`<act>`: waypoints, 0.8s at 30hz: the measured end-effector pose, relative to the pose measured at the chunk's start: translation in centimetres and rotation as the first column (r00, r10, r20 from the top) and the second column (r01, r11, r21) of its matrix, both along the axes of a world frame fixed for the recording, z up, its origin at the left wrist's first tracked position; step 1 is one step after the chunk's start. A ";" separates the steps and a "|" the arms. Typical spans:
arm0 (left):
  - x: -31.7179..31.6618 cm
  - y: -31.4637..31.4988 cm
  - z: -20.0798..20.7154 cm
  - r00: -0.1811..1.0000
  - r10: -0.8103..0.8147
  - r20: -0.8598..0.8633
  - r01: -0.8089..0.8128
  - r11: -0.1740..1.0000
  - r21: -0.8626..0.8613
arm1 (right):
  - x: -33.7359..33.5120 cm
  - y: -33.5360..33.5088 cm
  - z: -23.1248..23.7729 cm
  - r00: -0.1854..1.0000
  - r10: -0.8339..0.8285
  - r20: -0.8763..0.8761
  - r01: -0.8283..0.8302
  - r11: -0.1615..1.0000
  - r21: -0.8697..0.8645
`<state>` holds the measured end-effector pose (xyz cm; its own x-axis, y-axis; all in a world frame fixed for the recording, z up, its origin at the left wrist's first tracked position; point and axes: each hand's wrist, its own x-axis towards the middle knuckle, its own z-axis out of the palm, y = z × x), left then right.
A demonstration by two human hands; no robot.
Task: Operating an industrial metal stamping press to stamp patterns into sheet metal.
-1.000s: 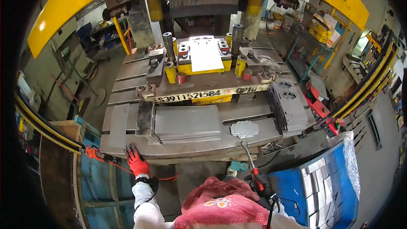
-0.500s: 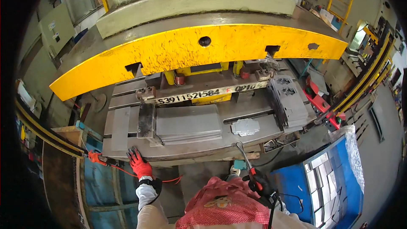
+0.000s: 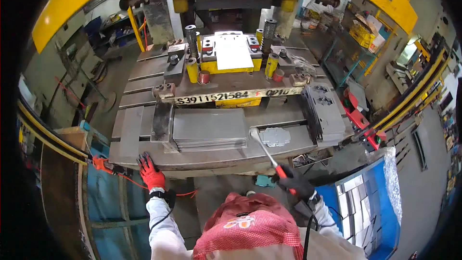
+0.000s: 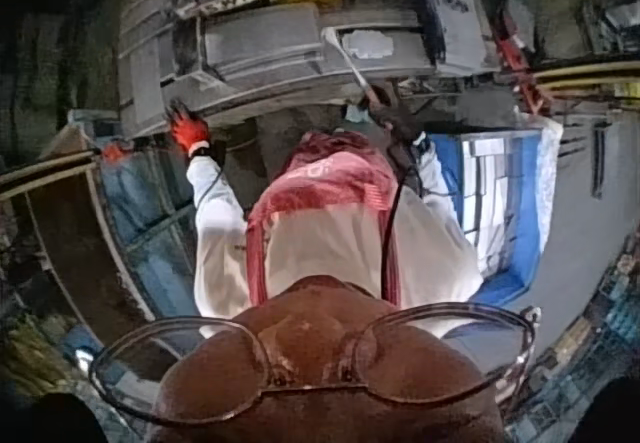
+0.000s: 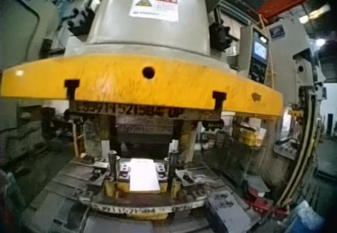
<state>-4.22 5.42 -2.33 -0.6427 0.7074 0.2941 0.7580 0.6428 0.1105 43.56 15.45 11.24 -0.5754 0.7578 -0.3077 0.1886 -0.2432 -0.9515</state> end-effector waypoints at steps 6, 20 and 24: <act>-0.3 -2.7 0.5 0.985 0.078 0.157 -0.101 0.984 0.146 | -5.9 13.9 8.2 0.967 0.022 -0.252 0.024 0.984 0.179; 17.5 13.2 14.7 0.531 -0.742 0.409 0.097 0.533 0.841 | -9.1 27.2 8.1 0.847 -0.057 -0.529 0.164 0.974 0.158; 18.6 23.0 13.6 0.021 -0.855 0.518 -0.012 0.518 0.855 | -2.1 15.9 6.4 0.892 -0.090 -0.444 0.186 0.966 0.178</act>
<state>14.38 28.37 11.25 -0.3163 0.9088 0.2722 -0.1022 -0.3179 0.9426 41.44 31.32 17.66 -0.4993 0.8581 0.1199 -0.2699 -0.0225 -0.9626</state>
